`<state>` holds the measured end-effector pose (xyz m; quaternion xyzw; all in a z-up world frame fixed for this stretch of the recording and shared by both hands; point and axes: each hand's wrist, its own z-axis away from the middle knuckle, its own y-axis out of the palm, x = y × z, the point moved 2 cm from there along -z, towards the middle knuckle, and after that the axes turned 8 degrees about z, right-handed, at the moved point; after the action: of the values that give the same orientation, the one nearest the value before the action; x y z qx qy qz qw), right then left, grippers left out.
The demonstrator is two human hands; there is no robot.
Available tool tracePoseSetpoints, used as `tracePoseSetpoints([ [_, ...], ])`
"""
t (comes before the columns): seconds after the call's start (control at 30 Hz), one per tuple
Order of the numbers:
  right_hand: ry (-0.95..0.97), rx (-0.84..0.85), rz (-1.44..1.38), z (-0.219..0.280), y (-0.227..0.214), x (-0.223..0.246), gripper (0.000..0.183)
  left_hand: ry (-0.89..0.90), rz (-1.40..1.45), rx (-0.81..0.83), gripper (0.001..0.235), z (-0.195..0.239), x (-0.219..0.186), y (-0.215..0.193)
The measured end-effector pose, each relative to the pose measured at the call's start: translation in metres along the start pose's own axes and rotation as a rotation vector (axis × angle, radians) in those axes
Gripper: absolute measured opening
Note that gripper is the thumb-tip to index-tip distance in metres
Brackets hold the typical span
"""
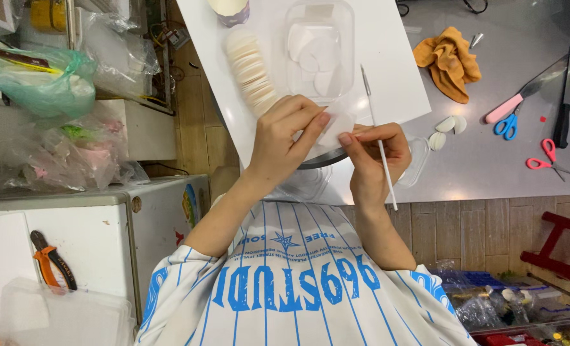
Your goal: The person repeatedly picks up small white clay discs and uses a thin metal tool to smooth and shape their edges. The person places the finished discs into a clear plastic container on the table.
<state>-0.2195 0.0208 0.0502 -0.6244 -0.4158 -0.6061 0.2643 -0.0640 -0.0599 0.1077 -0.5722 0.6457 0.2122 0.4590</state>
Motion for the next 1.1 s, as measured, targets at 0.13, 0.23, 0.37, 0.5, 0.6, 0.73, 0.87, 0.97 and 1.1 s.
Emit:
tracePoseSetpoints([
  [0.13,-0.022,0.03,0.048,-0.005,-0.004,0.007,0.025,-0.108,0.099,0.019,0.005,0.003,0.003,-0.009],
  [0.23,-0.02,0.095,0.057,-0.008,-0.003,0.01,0.024,-0.158,0.157,0.036,0.005,0.003,0.004,-0.013],
  [0.37,-0.07,0.116,0.088,-0.012,-0.001,0.011,0.023,-0.193,0.272,0.007,0.006,0.006,0.005,-0.012],
  [0.5,-0.138,0.11,0.179,-0.015,0.0,0.012,0.024,-0.28,0.317,-0.04,0.007,0.012,0.011,-0.01],
  [0.6,-0.039,0.077,0.242,-0.015,-0.001,0.012,0.025,-0.322,0.312,-0.047,0.009,0.016,0.014,-0.009],
  [0.73,-0.152,0.112,0.35,-0.014,0.002,0.017,0.026,-0.31,0.303,-0.04,0.01,0.016,0.013,-0.009],
  [0.87,-0.184,0.146,0.405,-0.017,0.004,0.018,0.027,-0.316,0.282,-0.034,0.01,0.016,0.013,-0.01],
  [0.97,-0.184,0.159,0.416,-0.017,0.005,0.019,0.026,-0.322,0.292,-0.035,0.01,0.016,0.013,-0.009],
  [1.1,-0.178,0.165,0.425,-0.016,0.005,0.019,0.025,-0.32,0.28,-0.036,0.01,0.016,0.014,-0.009],
])
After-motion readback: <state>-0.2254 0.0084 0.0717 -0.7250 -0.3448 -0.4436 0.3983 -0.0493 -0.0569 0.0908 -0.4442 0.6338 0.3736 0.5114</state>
